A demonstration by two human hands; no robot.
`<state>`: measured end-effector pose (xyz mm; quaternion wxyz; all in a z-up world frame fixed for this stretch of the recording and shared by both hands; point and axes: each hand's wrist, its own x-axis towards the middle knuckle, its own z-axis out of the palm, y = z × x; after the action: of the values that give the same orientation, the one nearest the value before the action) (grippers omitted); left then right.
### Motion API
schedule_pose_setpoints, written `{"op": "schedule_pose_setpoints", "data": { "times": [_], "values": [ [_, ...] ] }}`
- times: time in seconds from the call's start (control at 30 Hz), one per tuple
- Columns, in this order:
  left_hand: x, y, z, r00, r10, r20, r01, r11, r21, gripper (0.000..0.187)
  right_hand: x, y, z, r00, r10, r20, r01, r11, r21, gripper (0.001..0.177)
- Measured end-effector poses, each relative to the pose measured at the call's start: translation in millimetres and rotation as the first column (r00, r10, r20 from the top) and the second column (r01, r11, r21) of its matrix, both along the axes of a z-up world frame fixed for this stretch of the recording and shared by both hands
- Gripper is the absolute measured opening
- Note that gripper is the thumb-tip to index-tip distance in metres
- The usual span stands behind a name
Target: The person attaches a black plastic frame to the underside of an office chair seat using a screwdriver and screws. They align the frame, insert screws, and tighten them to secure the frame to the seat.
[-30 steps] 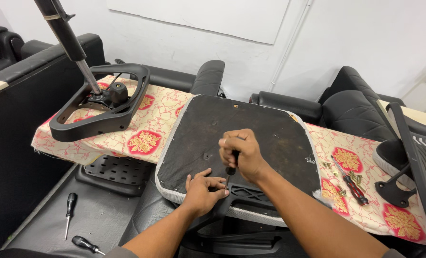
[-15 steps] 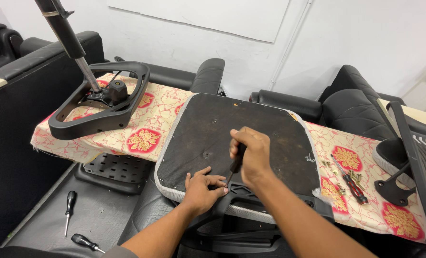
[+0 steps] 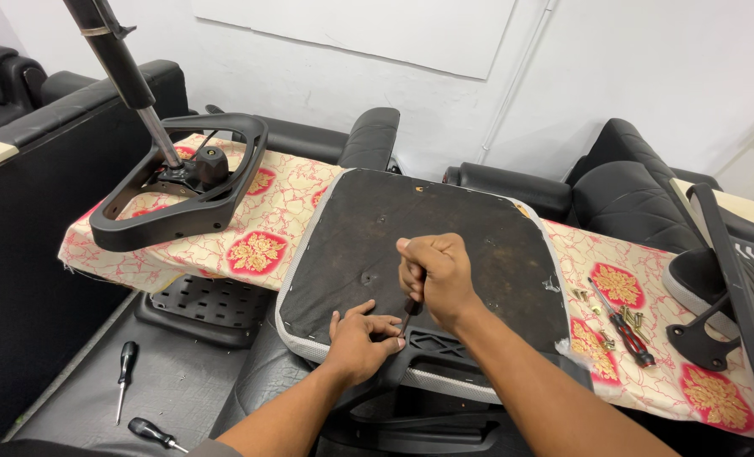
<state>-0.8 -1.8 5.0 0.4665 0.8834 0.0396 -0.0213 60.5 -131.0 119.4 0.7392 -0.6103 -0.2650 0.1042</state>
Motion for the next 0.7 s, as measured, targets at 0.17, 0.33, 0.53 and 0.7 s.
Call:
{"op": "schedule_pose_setpoints", "data": {
  "times": [0.17, 0.33, 0.53, 0.7],
  "values": [
    [0, 0, 0, 1.000, -0.002, -0.009, 0.002, 1.000, -0.010, 0.020, -20, 11, -8, 0.930, -0.365, -0.052, 0.368, 0.924, 0.104, 0.047],
    [-2, 0, 0, 1.000, 0.002, 0.005, -0.002, 1.000, -0.017, 0.021, -23, 14, -5, 0.888, -0.449, -0.099, 0.458, 0.883, 0.103, 0.045],
    [0, 0, 1, 1.000, 0.000, -0.003, 0.000, 1.000, 0.016, 0.018, -14, -7, 2, 0.997, 0.004, 0.075, 0.000, 0.999, -0.046, 0.029],
    [0, 0, 0, 1.000, -0.008, 0.017, 0.008, 0.999, 0.032, 0.016, -8, -14, -2, 0.996, -0.059, 0.063, 0.064, 0.995, -0.081, 0.040]
  ]
}}
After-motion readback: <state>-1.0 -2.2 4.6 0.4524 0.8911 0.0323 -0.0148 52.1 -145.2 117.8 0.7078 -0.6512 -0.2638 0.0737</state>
